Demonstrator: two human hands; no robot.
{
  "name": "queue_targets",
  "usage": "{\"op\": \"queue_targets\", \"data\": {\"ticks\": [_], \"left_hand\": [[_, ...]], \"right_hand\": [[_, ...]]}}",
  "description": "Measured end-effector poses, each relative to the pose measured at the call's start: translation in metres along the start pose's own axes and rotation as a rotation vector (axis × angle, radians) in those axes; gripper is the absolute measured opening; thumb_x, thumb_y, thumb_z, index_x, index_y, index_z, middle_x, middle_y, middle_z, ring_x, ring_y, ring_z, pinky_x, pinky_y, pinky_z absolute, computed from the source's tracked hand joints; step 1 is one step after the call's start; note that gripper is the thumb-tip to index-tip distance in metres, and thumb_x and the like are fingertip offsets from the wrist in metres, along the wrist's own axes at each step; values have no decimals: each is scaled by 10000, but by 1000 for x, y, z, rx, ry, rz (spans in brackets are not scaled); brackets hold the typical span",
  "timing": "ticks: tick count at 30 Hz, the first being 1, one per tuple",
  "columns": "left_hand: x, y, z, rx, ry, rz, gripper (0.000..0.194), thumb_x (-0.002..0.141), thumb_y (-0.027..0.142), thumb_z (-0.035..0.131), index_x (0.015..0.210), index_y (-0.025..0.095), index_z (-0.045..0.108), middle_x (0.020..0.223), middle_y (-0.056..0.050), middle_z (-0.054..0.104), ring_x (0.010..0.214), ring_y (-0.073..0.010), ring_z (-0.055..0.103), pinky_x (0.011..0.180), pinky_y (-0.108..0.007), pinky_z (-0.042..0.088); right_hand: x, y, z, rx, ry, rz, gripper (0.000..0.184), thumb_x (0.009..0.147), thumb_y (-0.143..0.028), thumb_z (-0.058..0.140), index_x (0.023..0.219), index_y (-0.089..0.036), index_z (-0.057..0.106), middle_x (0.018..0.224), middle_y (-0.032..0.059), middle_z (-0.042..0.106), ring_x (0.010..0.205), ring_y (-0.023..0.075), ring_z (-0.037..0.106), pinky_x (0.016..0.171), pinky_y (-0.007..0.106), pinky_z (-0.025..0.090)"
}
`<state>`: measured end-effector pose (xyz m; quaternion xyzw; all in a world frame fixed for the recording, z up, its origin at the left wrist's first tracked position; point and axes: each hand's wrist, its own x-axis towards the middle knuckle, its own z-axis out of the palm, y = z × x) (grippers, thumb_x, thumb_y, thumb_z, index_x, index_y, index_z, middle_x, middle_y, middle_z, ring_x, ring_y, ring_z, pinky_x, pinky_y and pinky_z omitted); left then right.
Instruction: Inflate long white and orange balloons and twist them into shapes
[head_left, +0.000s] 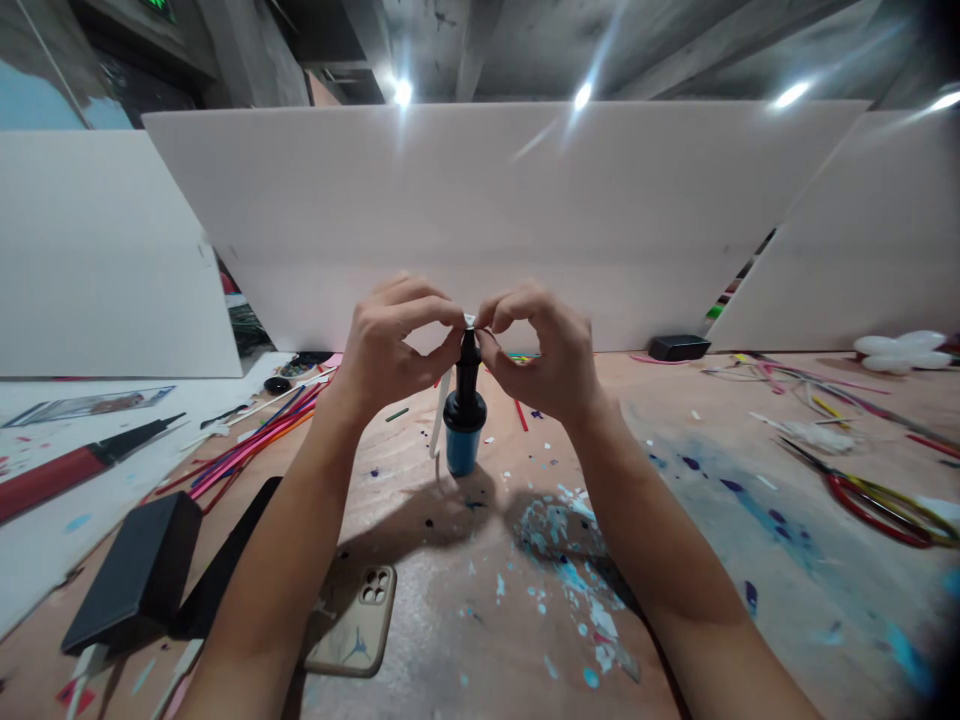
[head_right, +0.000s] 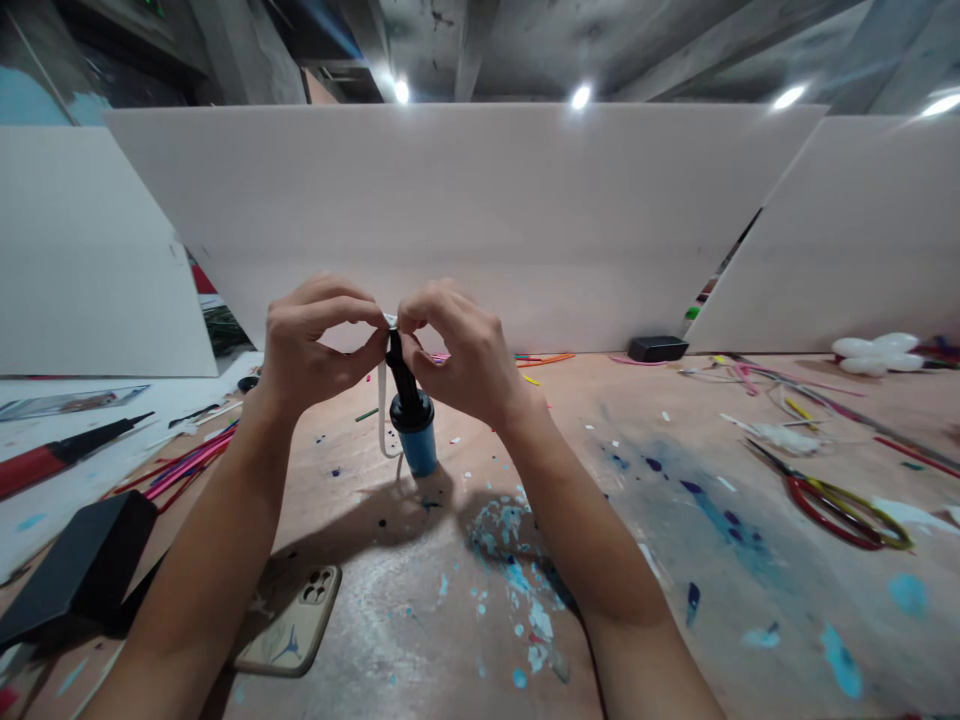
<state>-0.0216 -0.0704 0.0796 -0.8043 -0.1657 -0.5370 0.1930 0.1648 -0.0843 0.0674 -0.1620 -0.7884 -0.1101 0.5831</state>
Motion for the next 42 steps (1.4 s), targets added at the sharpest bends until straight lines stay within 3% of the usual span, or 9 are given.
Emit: {"op": "queue_targets", "data": {"ticks": [13,21,31,34,36,39,42], "left_hand": [[0,0,-1,-34,-15,-7,105,760,116,630,785,215,653,765,-3,670,712,-129,593,678,-277,495],[-1,-4,0,27,-49,38,97,767,126,613,792,207,660,748,-8,635,700,-134,562,686,-291,457],[-1,-6,-1,89,-122,61,114,767,126,577,766,195,667,749,-19,619,689,-140,542,670,-291,429],[-2,-8,2,5,-140,-20,90,762,131,588,764,186,659,763,-21,629,709,-135,552,669,-275,435],[-3,-10,5,-114,-136,-144,78,763,151,609,820,179,655,821,-27,654,734,-128,572,666,-257,448],[-6,-15,10,-333,-166,-372,219,795,229,638,1004,166,633,936,-51,679,730,-114,602,631,-234,466],[-7,-16,13,-436,-255,-498,231,822,313,649,983,148,662,836,-48,679,647,-99,573,567,-217,444]], "right_hand": [[-1,4,6,-39,3,-28,217,777,-67,555,845,-254,469,804,3,605,777,164,609,729,344,503],[-4,12,10,-107,11,-90,230,735,-27,525,815,-225,440,750,-34,559,559,72,450,567,244,403],[-8,15,12,-223,-43,-69,187,729,-43,509,777,-209,436,703,-35,542,567,69,424,546,209,349],[-8,16,12,-228,-48,-58,186,736,-45,504,764,-211,425,703,-34,544,571,73,421,554,209,355],[-9,17,12,-228,-61,-44,183,739,-48,504,759,-211,423,711,-28,550,581,77,439,557,210,357],[-9,17,11,-225,-74,-23,182,735,-52,509,758,-211,423,737,-17,565,595,82,453,560,216,361],[-9,15,9,-209,-80,-21,194,724,-41,506,763,-212,424,762,-13,583,594,81,447,560,220,362]]}}
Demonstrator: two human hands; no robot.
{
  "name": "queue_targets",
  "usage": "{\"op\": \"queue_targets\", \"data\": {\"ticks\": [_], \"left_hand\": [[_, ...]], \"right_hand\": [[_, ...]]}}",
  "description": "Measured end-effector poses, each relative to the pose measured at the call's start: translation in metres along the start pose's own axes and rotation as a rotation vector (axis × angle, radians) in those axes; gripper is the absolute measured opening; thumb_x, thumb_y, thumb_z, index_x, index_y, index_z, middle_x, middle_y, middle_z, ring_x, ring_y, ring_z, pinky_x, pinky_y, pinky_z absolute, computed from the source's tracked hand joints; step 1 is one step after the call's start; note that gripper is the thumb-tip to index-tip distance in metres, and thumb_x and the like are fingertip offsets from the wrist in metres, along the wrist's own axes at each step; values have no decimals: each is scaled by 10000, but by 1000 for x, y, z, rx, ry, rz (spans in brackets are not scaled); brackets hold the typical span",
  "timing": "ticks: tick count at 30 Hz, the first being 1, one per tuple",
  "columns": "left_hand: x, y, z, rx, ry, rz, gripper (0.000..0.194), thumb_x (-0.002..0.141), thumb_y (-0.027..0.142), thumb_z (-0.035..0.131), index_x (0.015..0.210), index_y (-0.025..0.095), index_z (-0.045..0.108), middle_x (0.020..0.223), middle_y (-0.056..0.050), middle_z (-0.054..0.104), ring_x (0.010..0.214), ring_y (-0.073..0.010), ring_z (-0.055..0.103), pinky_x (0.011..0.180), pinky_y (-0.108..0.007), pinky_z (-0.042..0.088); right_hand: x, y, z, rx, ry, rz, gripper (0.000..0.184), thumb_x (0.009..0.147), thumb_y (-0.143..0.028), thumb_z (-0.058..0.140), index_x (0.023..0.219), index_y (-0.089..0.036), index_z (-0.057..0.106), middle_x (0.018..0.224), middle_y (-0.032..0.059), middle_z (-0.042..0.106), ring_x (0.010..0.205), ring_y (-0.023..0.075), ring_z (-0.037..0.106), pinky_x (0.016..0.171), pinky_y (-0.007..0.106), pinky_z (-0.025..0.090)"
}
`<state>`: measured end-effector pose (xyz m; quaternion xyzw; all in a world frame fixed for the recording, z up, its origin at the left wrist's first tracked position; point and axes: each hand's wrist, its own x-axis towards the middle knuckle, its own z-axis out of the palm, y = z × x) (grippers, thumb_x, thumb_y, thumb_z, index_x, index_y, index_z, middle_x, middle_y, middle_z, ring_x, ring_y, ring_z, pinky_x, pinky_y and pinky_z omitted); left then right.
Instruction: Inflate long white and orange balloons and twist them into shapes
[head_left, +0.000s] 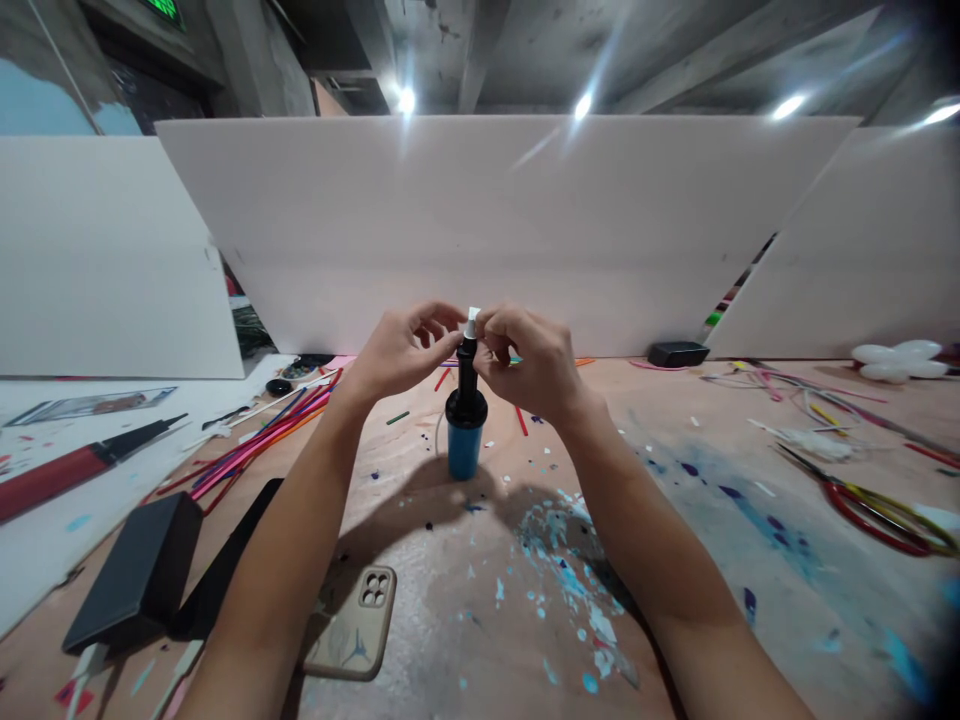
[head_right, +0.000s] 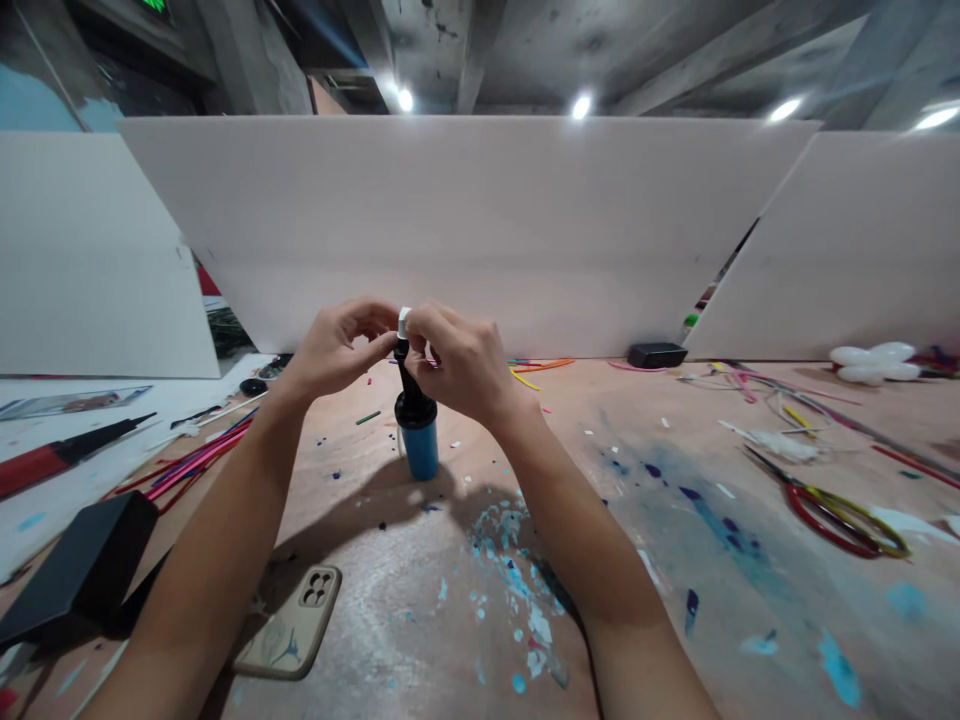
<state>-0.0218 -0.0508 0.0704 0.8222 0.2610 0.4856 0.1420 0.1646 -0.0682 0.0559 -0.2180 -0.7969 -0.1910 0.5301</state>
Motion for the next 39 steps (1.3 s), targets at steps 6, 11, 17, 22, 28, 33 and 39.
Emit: {"op": "queue_targets", "data": {"ticks": [6,11,17,22,28,33,39], "left_hand": [[0,6,-4,-107,-3,-68,275,831,420,656,841,149,700,674,-18,632,566,-86,512,519,-208,404],[0,12,-8,-233,-103,-86,396,895,486,557,732,152,693,706,-29,645,669,-112,570,645,-235,478],[1,16,-5,-317,-10,-137,290,825,444,671,848,162,732,802,-37,699,706,-121,611,632,-227,494],[1,9,-9,-460,-100,-117,293,800,419,711,981,189,716,886,-45,713,793,-143,651,672,-242,517],[-2,15,-9,-428,-169,-154,348,778,434,743,1024,192,696,892,-70,726,790,-161,675,657,-258,539],[-2,20,-8,-289,-47,-105,302,756,440,753,841,154,713,782,-52,710,688,-136,642,623,-250,520],[-1,18,-6,-132,95,-29,188,816,344,676,857,163,711,773,-37,693,718,-135,629,657,-249,507]], "right_hand": [[1,-7,-1,18,3,-32,218,717,-19,498,769,-215,419,769,-12,594,613,87,477,566,220,377],[3,-10,1,26,32,-45,228,733,-17,496,742,-218,389,756,-12,582,590,83,462,544,217,371],[2,-11,2,64,43,-57,267,692,13,504,736,-219,380,759,-25,570,595,79,463,553,221,372],[4,-12,1,196,58,-16,264,691,-9,529,738,-219,375,759,-21,551,572,72,405,533,225,367],[6,-12,-6,378,-48,184,221,709,-53,552,767,-221,421,766,-18,510,602,86,444,541,241,395],[8,-11,-6,550,-107,316,173,787,-164,620,875,-214,480,801,-19,547,690,101,541,664,265,477],[9,-9,0,745,-128,454,192,843,-287,670,918,-197,518,815,-11,589,707,97,579,667,250,493]]}}
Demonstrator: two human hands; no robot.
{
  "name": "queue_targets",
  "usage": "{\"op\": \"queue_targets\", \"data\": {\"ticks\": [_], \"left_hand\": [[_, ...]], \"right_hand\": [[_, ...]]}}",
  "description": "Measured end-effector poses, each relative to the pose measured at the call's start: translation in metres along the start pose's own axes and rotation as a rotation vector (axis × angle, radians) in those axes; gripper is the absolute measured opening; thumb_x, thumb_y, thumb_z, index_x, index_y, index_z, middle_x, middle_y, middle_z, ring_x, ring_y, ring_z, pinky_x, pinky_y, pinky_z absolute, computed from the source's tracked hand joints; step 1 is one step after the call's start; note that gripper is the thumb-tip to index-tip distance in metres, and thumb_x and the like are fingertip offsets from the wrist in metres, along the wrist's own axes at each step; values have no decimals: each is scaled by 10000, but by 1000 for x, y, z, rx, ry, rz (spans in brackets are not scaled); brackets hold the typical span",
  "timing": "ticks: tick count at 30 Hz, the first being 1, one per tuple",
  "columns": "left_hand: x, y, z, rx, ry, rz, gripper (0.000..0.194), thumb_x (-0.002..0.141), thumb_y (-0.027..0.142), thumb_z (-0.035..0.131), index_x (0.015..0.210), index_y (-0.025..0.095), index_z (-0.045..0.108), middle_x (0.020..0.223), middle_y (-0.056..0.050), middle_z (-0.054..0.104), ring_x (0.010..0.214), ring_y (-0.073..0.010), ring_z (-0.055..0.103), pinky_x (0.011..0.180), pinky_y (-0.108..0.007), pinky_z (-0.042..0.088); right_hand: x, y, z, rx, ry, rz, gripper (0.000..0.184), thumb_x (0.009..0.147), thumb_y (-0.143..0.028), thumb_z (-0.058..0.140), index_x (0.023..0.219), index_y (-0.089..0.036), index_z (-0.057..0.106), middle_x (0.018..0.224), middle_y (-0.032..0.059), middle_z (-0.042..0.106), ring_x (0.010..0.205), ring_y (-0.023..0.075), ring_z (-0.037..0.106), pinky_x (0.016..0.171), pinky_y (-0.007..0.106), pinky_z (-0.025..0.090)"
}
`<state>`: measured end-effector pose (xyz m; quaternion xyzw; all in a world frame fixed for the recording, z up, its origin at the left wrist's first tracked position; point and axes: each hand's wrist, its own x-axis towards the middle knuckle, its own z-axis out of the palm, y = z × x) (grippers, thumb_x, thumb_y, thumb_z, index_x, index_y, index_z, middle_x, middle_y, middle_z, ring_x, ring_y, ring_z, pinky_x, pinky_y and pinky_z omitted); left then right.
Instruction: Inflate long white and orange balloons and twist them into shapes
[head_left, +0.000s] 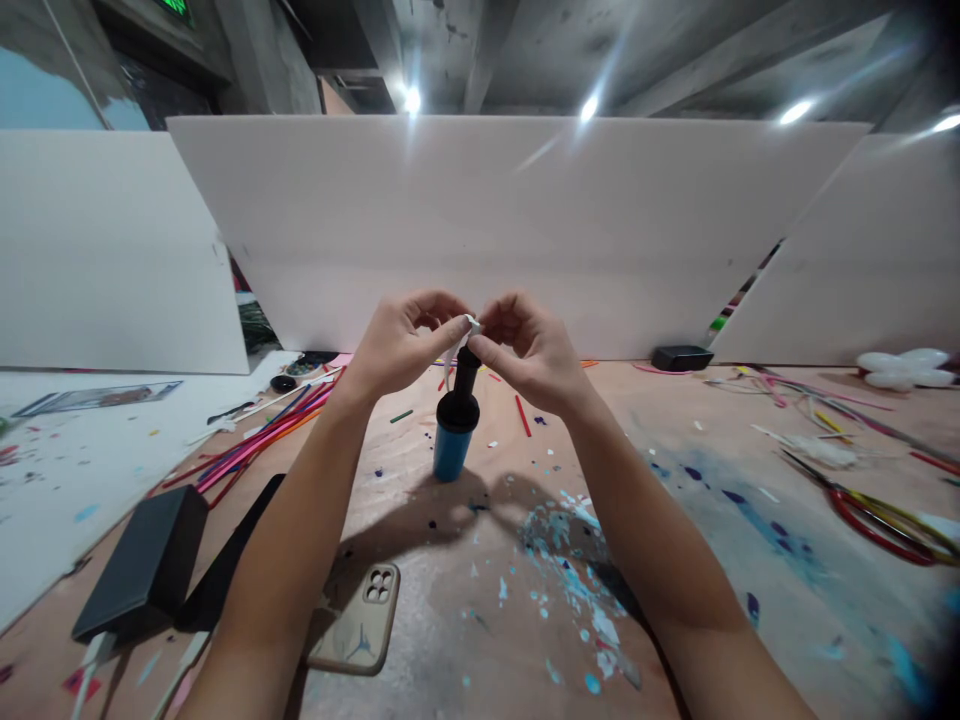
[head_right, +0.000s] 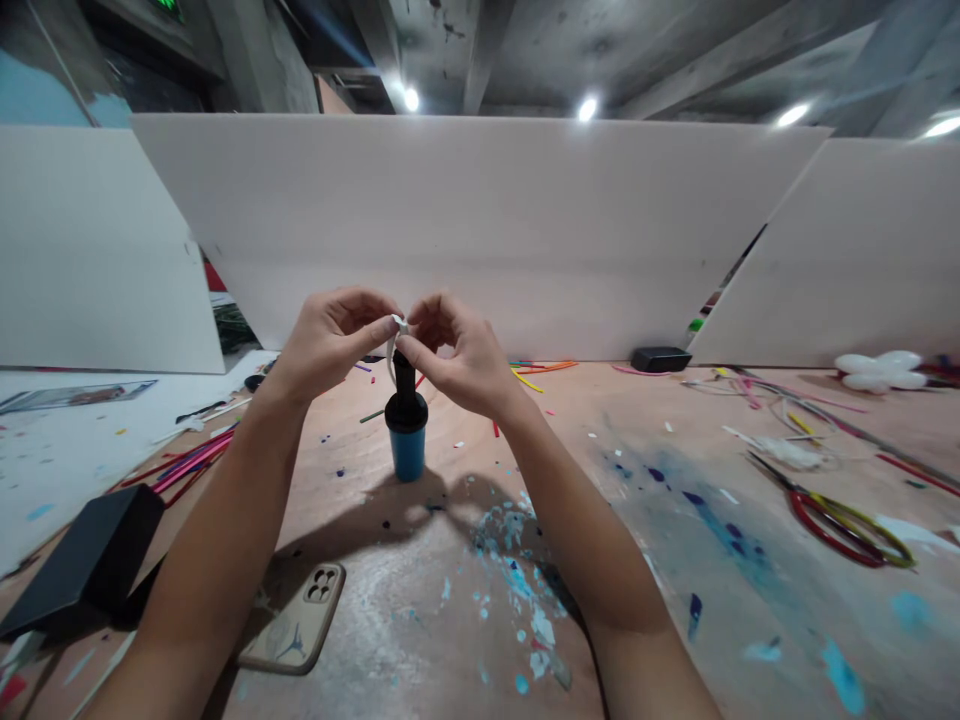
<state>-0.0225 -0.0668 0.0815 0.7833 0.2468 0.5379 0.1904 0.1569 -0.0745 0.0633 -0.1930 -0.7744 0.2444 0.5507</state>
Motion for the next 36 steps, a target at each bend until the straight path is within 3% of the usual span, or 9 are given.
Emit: {"op": "queue_targets", "data": {"ticks": [8,18,25,28,31,33,34,36], "left_hand": [[-1,7,6,169,114,108,80,835,218,618,863,187,687,787,-18,689,723,-128,598,689,-266,486],[-5,16,11,336,221,248,167,853,124,574,911,227,691,911,-16,663,813,-131,596,758,-281,486],[-4,21,9,459,343,242,120,865,186,599,952,244,658,859,-20,620,766,-143,565,744,-298,471],[1,-5,5,530,408,157,100,820,213,641,915,235,616,750,6,585,645,-129,513,661,-291,423],[3,-54,-2,578,441,-3,160,759,275,694,784,218,546,633,24,523,591,-136,481,586,-286,351],[2,-86,-8,549,343,-171,233,737,284,711,690,216,492,569,28,479,580,-147,471,561,-285,317],[1,-99,-10,506,237,-252,262,738,274,710,649,216,470,546,29,470,576,-142,472,557,-282,316],[-1,-110,-15,472,123,-306,292,704,270,744,602,207,477,518,29,495,535,-126,480,531,-272,333]], "right_hand": [[-1,0,1,34,2,69,215,816,-364,703,900,-174,650,814,19,665,751,128,630,724,288,538],[1,3,7,143,-27,101,280,762,-434,745,833,-178,655,774,7,628,722,129,608,730,307,558],[1,2,6,146,-41,120,263,782,-409,735,891,-173,696,819,25,677,747,132,631,748,307,563],[1,3,5,128,-39,119,252,795,-389,723,921,-172,702,853,35,697,772,137,648,770,315,564],[1,6,4,93,-20,114,257,797,-385,718,937,-170,708,848,33,701,763,133,651,758,306,562],[1,9,4,79,-19,111,261,803,-387,710,950,-170,711,856,37,703,773,136,655,753,303,561],[1,10,3,71,-20,110,261,810,-388,702,956,-171,712,867,40,705,783,139,659,752,303,560],[2,13,2,43,-6,100,256,826,-387,682,969,-176,708,879,43,702,785,139,659,739,294,558]]}}
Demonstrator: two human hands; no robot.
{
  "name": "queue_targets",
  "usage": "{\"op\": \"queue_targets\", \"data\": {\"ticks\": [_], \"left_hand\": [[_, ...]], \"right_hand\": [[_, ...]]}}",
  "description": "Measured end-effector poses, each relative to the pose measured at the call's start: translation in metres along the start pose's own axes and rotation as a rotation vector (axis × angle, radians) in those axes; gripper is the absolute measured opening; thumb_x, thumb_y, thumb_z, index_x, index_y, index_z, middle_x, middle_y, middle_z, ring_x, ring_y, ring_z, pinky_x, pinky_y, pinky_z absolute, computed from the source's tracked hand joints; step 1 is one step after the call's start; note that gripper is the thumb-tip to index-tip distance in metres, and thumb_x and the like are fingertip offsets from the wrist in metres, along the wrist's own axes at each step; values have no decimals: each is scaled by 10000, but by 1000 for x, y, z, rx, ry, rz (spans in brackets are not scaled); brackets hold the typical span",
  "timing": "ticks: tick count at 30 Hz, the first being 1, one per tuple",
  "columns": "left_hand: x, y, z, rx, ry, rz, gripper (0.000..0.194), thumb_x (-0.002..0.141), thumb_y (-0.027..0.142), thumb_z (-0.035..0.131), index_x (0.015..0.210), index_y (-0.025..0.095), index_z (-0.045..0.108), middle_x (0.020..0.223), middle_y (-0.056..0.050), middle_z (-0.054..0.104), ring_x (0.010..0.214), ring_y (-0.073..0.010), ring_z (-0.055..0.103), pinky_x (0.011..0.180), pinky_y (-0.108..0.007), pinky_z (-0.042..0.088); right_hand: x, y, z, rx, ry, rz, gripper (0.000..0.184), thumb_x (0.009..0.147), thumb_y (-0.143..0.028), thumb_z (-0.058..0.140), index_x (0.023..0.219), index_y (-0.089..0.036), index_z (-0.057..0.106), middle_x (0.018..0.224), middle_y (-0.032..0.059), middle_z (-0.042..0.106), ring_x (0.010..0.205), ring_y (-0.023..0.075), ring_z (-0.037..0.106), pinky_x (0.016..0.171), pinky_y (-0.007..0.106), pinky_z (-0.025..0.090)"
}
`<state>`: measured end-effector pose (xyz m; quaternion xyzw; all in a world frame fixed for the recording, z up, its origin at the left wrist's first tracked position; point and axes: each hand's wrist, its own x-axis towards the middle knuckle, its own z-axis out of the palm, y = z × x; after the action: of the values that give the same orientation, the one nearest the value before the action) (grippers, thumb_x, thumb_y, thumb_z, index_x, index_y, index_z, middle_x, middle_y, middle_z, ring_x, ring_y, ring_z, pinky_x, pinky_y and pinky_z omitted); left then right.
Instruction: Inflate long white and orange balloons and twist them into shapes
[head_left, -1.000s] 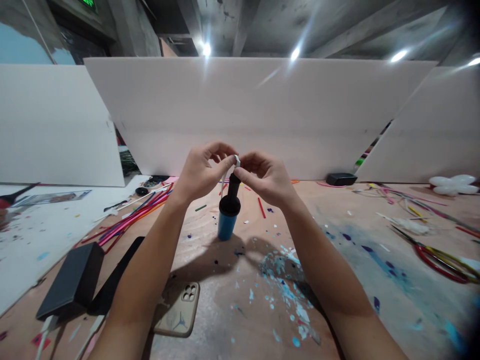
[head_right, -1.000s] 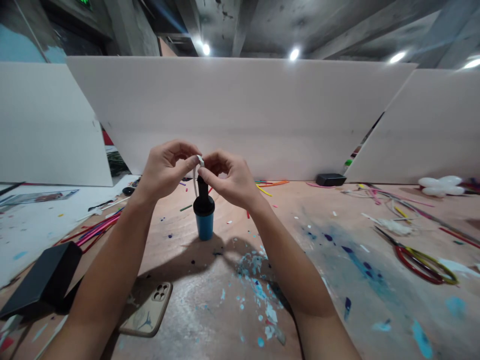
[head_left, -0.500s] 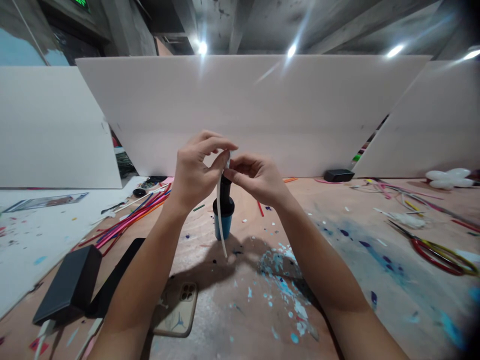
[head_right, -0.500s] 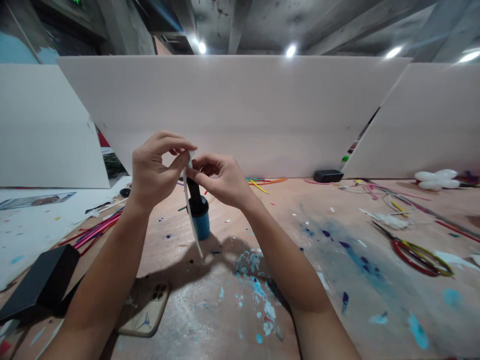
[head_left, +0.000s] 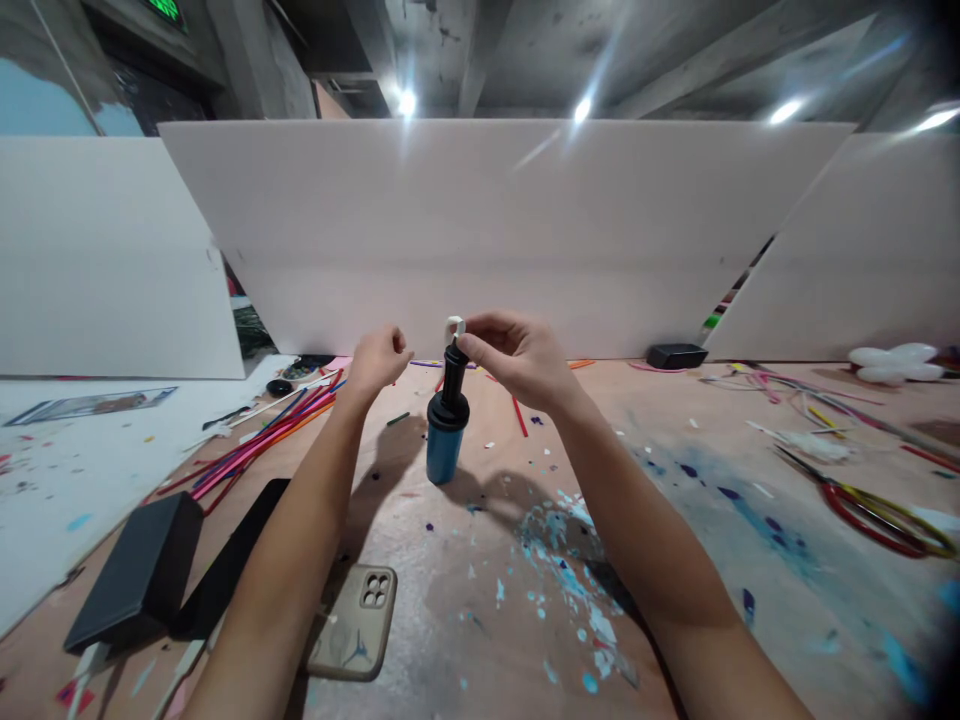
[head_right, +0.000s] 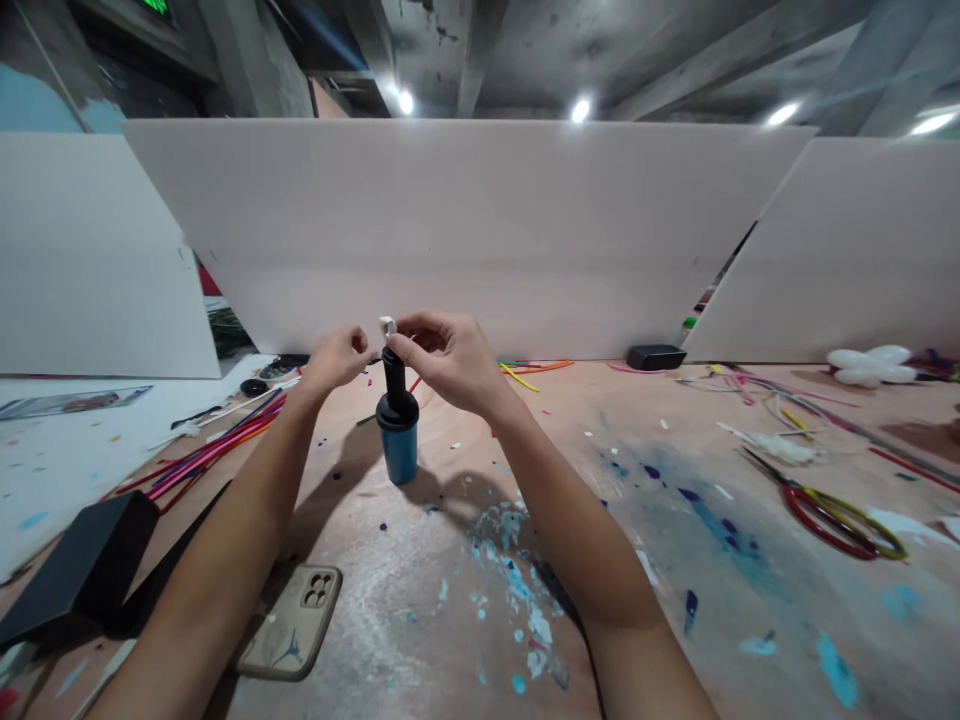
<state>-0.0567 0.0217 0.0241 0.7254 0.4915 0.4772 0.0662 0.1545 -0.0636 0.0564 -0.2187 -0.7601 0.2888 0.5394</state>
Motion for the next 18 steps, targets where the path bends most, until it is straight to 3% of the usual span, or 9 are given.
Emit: {"op": "queue_targets", "data": {"ticks": [2,5,8,10,12,14,18], "left_hand": [[-2,7,-7,-69,-144,-17,245,710,301,742,643,193,532,557,12,570,513,-126,527,501,-266,383],[-10,43,-29,-351,-392,-42,239,779,392,689,775,175,591,653,-23,643,571,-140,615,536,-276,488],[-21,78,-49,-428,-460,15,286,825,436,652,792,153,636,707,-57,675,610,-141,635,584,-281,529],[-25,87,-53,-414,-441,72,296,838,442,643,910,156,663,872,-87,709,755,-168,677,642,-282,551],[-25,86,-49,-402,-452,143,348,831,417,660,1087,183,637,1094,-106,688,928,-194,679,714,-287,560],[-23,79,-40,-396,-531,202,390,822,381,673,1159,197,601,1171,-109,661,996,-203,663,760,-299,556],[-17,60,-34,-444,-757,195,214,818,324,674,967,175,638,889,-52,688,807,-164,642,686,-277,511]], "right_hand": [[1,2,-1,-45,37,-10,253,847,-369,656,1016,-185,693,871,35,689,750,127,648,702,274,551],[3,4,-3,-114,93,-6,314,874,-305,610,1173,-213,636,852,10,643,671,99,615,626,240,527],[4,4,-3,-136,118,-12,407,872,-272,602,1276,-235,568,842,-8,608,633,87,591,587,228,508],[4,4,-3,-132,111,-20,367,866,-296,619,1223,-214,596,822,-3,611,645,94,591,600,234,509],[4,5,-3,-136,97,-22,273,862,-335,630,1088,-183,650,800,9,625,671,106,599,630,246,515],[3,5,-4,-140,93,-17,228,861,-357,631,977,-165,669,789,21,642,692,117,609,655,261,519],[4,7,-6,-105,87,4,218,853,-360,643,930,-158,669,798,29,660,700,124,618,668,274,519]]}}
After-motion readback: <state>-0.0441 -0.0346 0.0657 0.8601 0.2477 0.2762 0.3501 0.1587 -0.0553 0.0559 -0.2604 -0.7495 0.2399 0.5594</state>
